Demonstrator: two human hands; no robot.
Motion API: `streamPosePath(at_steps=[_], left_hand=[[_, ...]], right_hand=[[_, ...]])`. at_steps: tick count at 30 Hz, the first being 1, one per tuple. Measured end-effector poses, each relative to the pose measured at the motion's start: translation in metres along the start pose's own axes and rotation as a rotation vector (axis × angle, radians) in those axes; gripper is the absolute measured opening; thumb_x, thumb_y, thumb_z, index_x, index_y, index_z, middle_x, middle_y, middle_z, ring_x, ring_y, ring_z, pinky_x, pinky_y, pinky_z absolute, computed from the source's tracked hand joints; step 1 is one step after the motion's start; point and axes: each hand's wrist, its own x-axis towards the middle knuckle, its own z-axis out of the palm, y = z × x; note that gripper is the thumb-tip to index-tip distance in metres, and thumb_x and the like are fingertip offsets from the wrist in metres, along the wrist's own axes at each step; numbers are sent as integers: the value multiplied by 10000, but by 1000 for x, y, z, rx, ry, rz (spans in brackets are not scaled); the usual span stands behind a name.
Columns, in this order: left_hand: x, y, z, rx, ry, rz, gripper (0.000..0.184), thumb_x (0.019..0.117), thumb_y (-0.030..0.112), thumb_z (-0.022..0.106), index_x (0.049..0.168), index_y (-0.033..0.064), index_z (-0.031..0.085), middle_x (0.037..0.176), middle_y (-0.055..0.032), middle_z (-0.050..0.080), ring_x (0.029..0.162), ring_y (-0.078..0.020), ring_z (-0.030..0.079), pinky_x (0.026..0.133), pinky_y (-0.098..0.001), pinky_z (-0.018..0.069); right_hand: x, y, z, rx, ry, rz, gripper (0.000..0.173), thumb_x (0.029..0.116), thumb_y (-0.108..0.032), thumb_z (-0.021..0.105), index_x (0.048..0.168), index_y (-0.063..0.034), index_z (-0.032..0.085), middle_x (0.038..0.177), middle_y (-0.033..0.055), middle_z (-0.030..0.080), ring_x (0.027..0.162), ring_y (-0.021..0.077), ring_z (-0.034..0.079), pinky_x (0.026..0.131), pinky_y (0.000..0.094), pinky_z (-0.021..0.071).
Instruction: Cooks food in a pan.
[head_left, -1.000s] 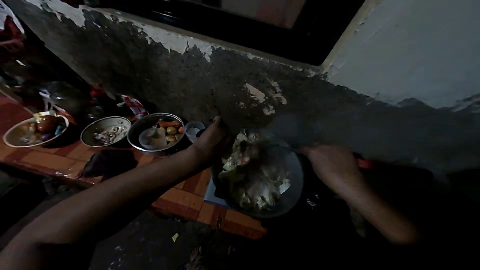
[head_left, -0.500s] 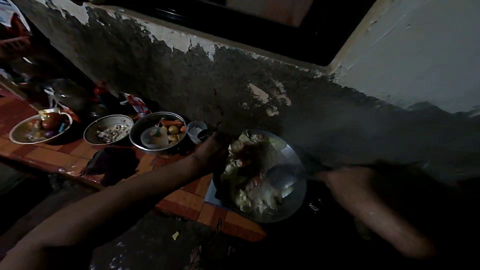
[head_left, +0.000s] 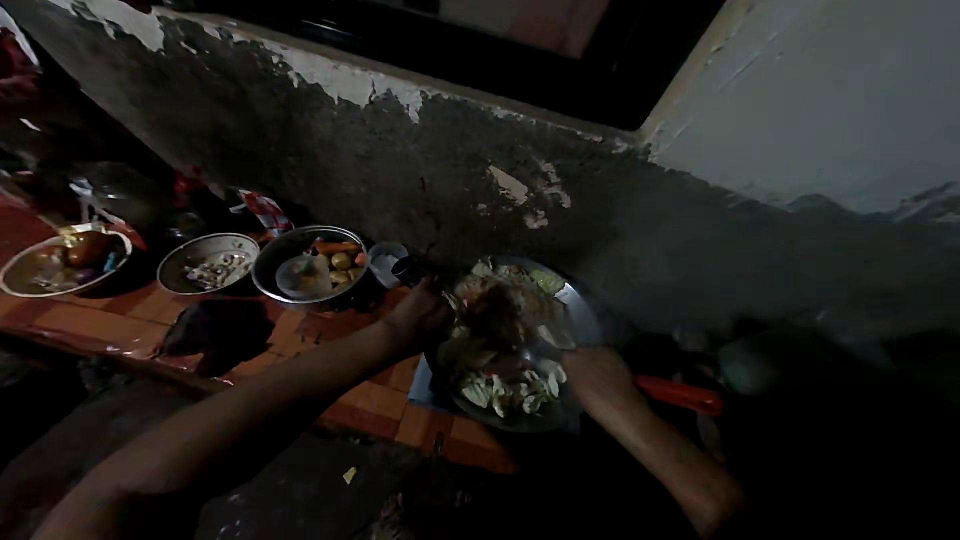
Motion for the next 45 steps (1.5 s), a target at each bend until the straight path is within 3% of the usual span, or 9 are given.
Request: streamPosePath(at_steps=[4, 13, 17, 22, 26, 31, 36, 42, 45], left_hand=[[-5, 7, -8, -21, -11, -14, 258, 1044, 16, 481, 1191, -108, 654, 1209, -282, 666, 1233, -447, 584, 1164, -575, 312], [-2, 12, -9, -24, -19, -29, 246, 1037, 41, 510, 1167, -98, 667, 1198, -276, 672, 1213, -442, 595, 1129, -566, 350], [5, 4, 7, -106, 17, -25, 283, 1052, 105, 516, 1176, -104, 660, 1199, -293, 667, 1218, -465, 590, 1117, -583, 363], [15, 3, 25, -205, 18, -22, 287, 1039, 145, 550, 1136, -101, 663, 1150, -296, 679, 1179, -472, 614, 1111, -610, 367], [15, 5, 24, -184, 38, -27, 294, 1045, 147, 541, 1161, -96, 657, 1172, -296, 674, 1198, -474, 605, 1111, -605, 373], [6, 2, 22, -218, 124, 19, 265, 1049, 115, 524, 1122, -87, 679, 1126, -287, 688, 1154, -467, 628, 1103, -613, 372], [2, -2, 12, -165, 253, 33, 189, 1001, 45, 573, 1086, -22, 727, 1081, -235, 710, 1105, -423, 651, 1060, -578, 422], [-8, 4, -8, -16, 399, 54, 192, 950, -22, 620, 1080, 27, 752, 1042, -200, 727, 1045, -399, 683, 1024, -595, 454], [-15, 5, -14, 116, 437, 64, 229, 958, -37, 606, 1128, 36, 741, 1058, -181, 723, 1038, -365, 682, 980, -546, 474]], right_hand=[[-4, -1, -8, -1, -12, -20, 343, 1055, -19, 470, 1375, 58, 568, 1345, 316, 593, 1263, 490, 576, 1021, 615, 469], [-3, 42, -22, -50, 197, 192, 267, 1054, -16, 470, 1239, 44, 654, 1213, 273, 668, 1159, 461, 643, 925, 589, 522], [15, 26, -7, -67, 52, 73, 314, 1043, 38, 435, 1311, 93, 590, 1304, 319, 612, 1234, 489, 595, 999, 604, 482], [54, 47, 21, 211, -19, -157, 338, 1078, -139, 492, 1364, -9, 617, 1363, 272, 609, 1295, 449, 567, 1077, 625, 425], [76, 59, 41, 448, -34, -262, 328, 1073, -128, 514, 1346, 17, 624, 1235, 274, 655, 1089, 399, 658, 980, 557, 500], [56, 71, 30, 457, -10, -232, 335, 1086, -150, 504, 1371, -23, 626, 1229, 252, 664, 1071, 377, 660, 972, 540, 498], [41, 86, 10, 471, 32, -200, 337, 1094, -170, 500, 1385, -49, 620, 1114, 220, 673, 896, 294, 639, 864, 468, 515], [15, 87, -23, 308, 182, -147, 308, 1086, -181, 519, 1329, -79, 677, 1229, 219, 687, 1144, 392, 649, 999, 590, 473], [-3, 76, -34, 153, 273, -69, 285, 1076, -188, 540, 1304, -119, 696, 1172, 204, 711, 1116, 413, 665, 945, 605, 501]])
